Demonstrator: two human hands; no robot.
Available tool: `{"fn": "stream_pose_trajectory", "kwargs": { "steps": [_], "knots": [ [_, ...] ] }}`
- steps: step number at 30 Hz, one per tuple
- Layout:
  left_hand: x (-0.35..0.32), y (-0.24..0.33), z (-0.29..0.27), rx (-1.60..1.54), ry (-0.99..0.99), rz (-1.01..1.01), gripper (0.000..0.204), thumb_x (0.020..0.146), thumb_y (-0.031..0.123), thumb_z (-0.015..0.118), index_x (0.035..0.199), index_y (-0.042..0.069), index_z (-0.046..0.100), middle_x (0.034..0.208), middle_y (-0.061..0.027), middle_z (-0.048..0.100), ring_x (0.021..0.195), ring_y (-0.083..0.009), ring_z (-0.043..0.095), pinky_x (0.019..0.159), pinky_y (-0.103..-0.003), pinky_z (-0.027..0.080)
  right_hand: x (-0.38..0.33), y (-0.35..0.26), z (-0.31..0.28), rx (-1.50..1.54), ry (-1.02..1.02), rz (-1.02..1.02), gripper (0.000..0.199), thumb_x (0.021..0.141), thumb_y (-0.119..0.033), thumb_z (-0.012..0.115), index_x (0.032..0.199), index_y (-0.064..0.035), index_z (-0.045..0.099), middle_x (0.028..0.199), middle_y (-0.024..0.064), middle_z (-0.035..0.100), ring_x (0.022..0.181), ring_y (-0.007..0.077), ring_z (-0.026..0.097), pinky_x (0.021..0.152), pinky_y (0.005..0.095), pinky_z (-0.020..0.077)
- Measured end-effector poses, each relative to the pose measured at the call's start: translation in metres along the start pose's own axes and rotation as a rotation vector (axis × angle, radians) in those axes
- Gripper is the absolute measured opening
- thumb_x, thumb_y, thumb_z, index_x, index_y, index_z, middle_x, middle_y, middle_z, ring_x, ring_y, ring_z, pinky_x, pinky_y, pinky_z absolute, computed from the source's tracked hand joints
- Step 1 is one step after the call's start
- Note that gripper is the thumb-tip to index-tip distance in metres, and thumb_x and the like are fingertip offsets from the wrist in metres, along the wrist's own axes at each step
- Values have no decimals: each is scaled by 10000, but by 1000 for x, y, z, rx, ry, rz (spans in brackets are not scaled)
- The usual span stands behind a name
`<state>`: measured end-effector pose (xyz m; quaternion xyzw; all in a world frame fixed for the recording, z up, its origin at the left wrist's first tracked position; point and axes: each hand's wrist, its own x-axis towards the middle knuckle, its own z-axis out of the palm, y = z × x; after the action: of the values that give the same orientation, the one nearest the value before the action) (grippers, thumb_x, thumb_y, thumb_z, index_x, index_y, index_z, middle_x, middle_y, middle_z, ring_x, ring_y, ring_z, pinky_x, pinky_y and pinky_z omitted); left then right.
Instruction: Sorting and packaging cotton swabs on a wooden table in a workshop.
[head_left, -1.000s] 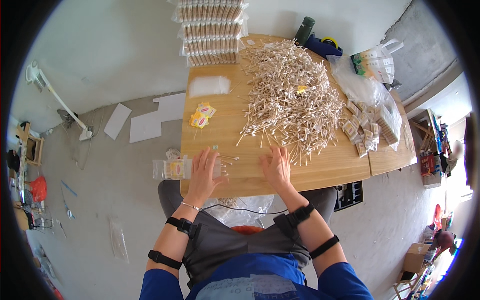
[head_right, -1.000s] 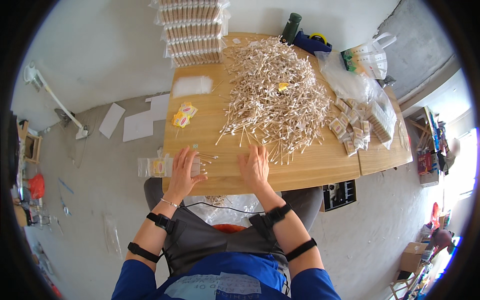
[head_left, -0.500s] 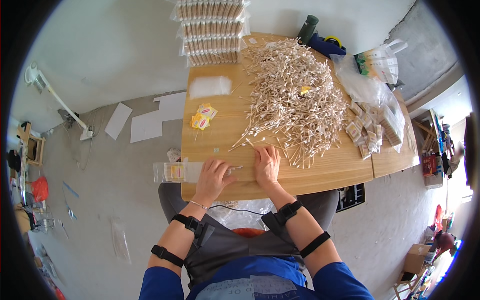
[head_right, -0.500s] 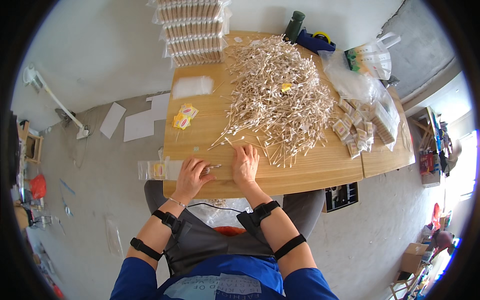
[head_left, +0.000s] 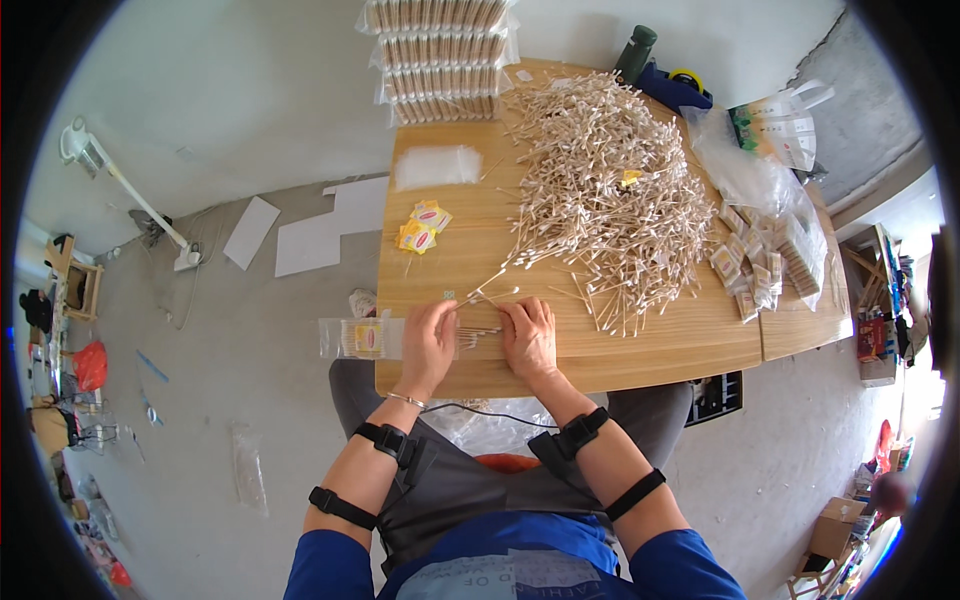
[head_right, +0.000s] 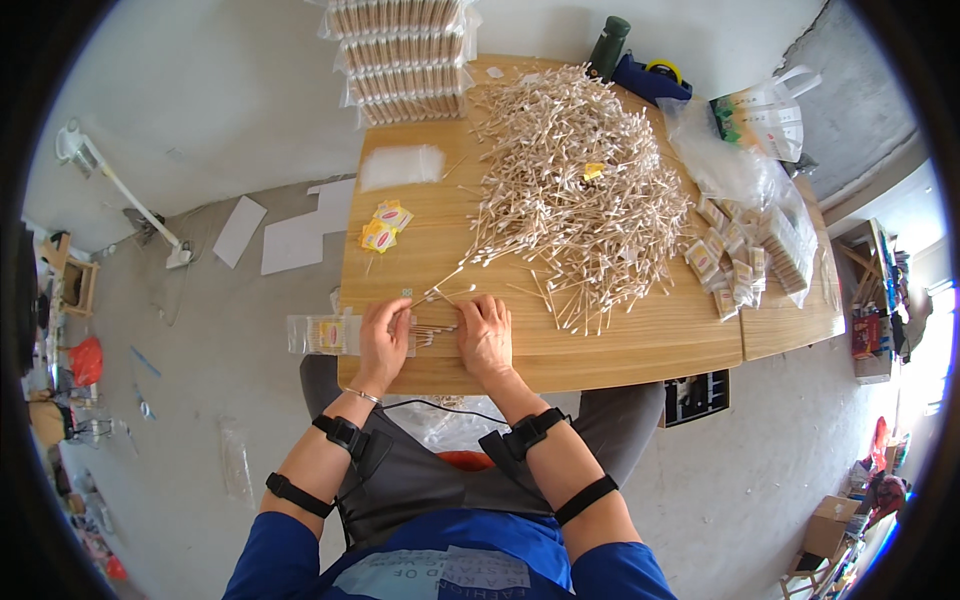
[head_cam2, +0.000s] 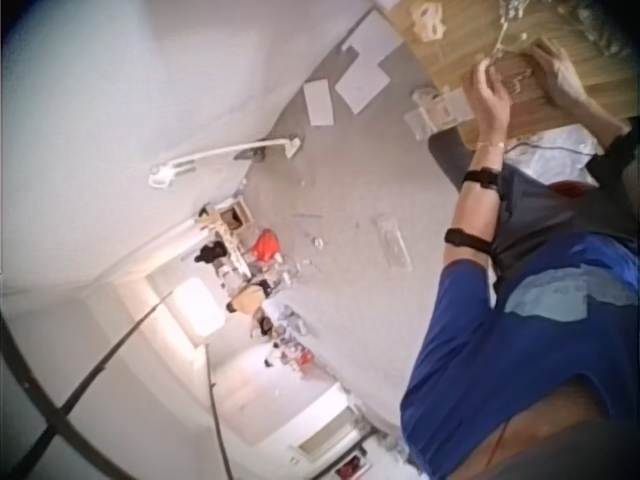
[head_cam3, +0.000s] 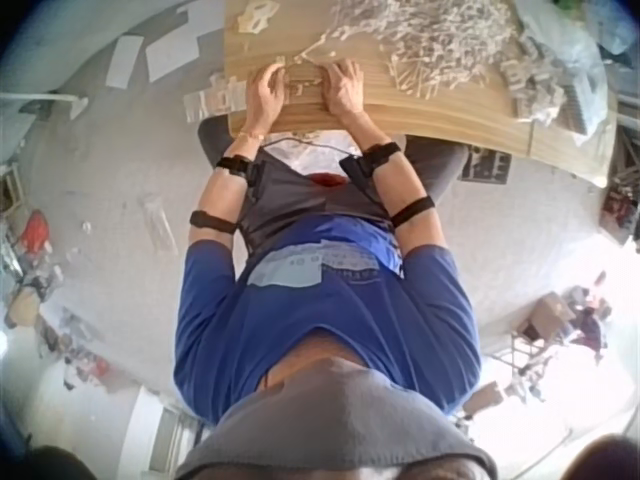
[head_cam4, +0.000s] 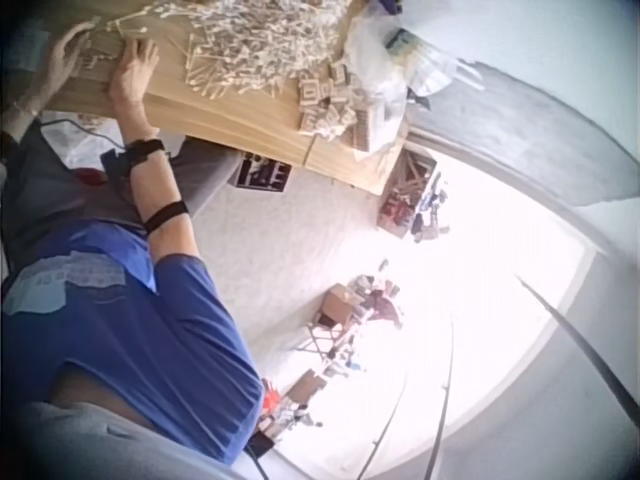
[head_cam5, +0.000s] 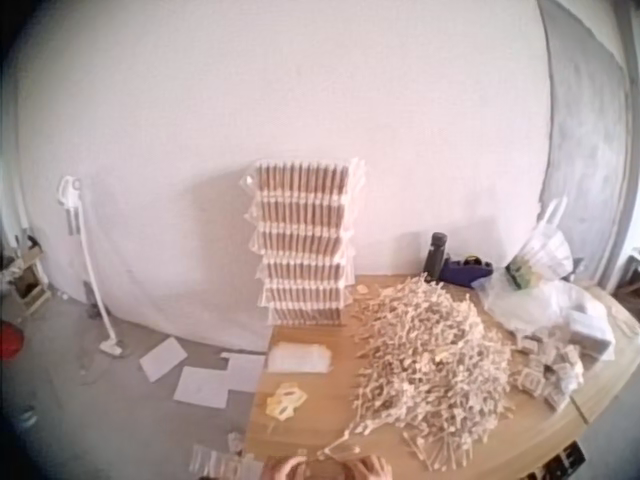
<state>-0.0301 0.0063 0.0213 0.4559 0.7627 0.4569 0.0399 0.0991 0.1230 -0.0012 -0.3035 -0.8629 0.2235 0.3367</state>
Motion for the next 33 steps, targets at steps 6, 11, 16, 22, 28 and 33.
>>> {"fn": "stream_pose_trajectory", "kwargs": {
  "steps": [6,11,16,22,28,33],
  "knots": [
    [11,-9,9,154,77,11,106,791,27,680,892,51,696,912,-84,610,882,-294,557,770,-390,469,-2,3,-2,-40,52,84,126,837,-59,613,959,-62,643,882,111,575,879,328,549,809,428,445],
    [9,-18,9,104,96,-11,85,769,34,696,852,52,700,907,-77,593,892,-293,545,775,-388,464,-5,-2,-13,-106,130,269,200,838,-25,582,1032,-58,621,1045,148,521,996,362,492,881,456,414],
    [11,-15,8,112,90,0,82,762,38,699,843,47,693,907,-82,597,892,-302,545,783,-396,456,2,2,-19,-126,71,168,316,803,-48,633,1118,-68,603,1103,152,500,1035,362,465,908,462,400],
    [19,-24,6,104,-57,-43,55,774,51,692,813,35,658,905,-97,606,893,-315,557,802,-402,441,18,12,-22,-66,-116,184,438,769,-93,697,1186,-53,566,1102,164,512,1053,365,462,921,465,397],
    [23,-24,6,-8,-16,-15,101,818,11,657,911,15,618,841,-143,599,807,-317,593,697,-391,477,-12,19,-31,-110,114,196,424,779,-91,682,1173,-11,547,1062,181,518,1041,382,468,935,477,389],
    [32,10,11,147,-144,62,123,840,142,669,949,99,634,904,-42,641,909,-252,593,847,-409,396,-20,20,-39,-122,83,157,363,809,-105,641,1164,-46,598,1051,152,527,999,352,482,901,455,412]
  ]
}}
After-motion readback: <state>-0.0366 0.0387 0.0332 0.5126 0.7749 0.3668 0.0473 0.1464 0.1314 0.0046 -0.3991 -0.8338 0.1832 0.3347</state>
